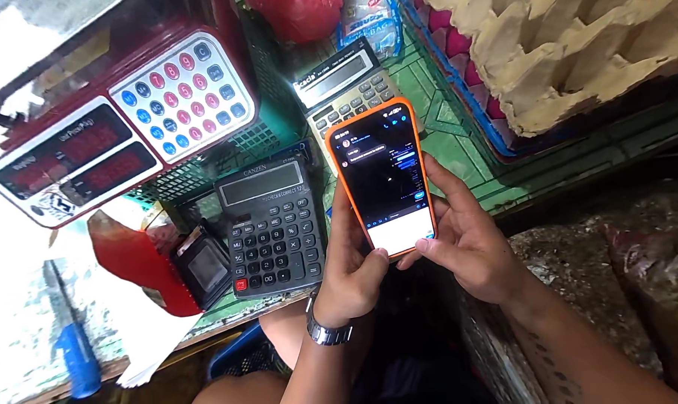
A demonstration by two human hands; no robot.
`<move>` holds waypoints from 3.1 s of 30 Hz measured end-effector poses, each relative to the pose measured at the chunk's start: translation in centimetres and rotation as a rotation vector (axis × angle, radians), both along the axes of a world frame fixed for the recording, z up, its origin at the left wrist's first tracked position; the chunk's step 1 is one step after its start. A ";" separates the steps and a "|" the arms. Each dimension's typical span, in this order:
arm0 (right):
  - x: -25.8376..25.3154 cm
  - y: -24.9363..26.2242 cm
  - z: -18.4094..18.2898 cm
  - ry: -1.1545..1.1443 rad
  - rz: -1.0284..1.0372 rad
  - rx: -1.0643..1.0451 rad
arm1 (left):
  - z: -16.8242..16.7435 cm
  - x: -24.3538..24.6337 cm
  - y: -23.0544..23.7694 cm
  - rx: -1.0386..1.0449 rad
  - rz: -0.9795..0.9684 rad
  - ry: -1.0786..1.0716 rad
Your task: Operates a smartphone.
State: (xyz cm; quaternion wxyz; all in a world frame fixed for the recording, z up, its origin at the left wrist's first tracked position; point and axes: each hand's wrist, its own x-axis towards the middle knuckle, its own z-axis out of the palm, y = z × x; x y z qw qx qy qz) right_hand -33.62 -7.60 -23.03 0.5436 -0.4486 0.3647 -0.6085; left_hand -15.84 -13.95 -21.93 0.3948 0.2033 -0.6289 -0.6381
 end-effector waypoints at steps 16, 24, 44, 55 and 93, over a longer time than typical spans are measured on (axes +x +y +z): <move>0.6 0.0 0.1 0.013 -0.079 0.055 | 0.1 0.0 0.0 -0.014 0.019 -0.049; 0.6 0.1 0.2 0.005 -0.090 0.061 | 0.0 -0.1 0.1 -0.010 0.030 -0.046; -0.1 -0.1 0.0 -0.144 -0.015 0.041 | 0.0 0.0 0.0 -0.025 0.004 -0.023; -0.3 0.0 -0.2 -0.097 0.032 0.015 | 0.1 0.0 0.0 -0.007 0.004 -0.034; -0.4 -0.1 -0.4 -0.141 0.028 0.021 | 0.0 0.1 0.0 -0.017 0.022 -0.056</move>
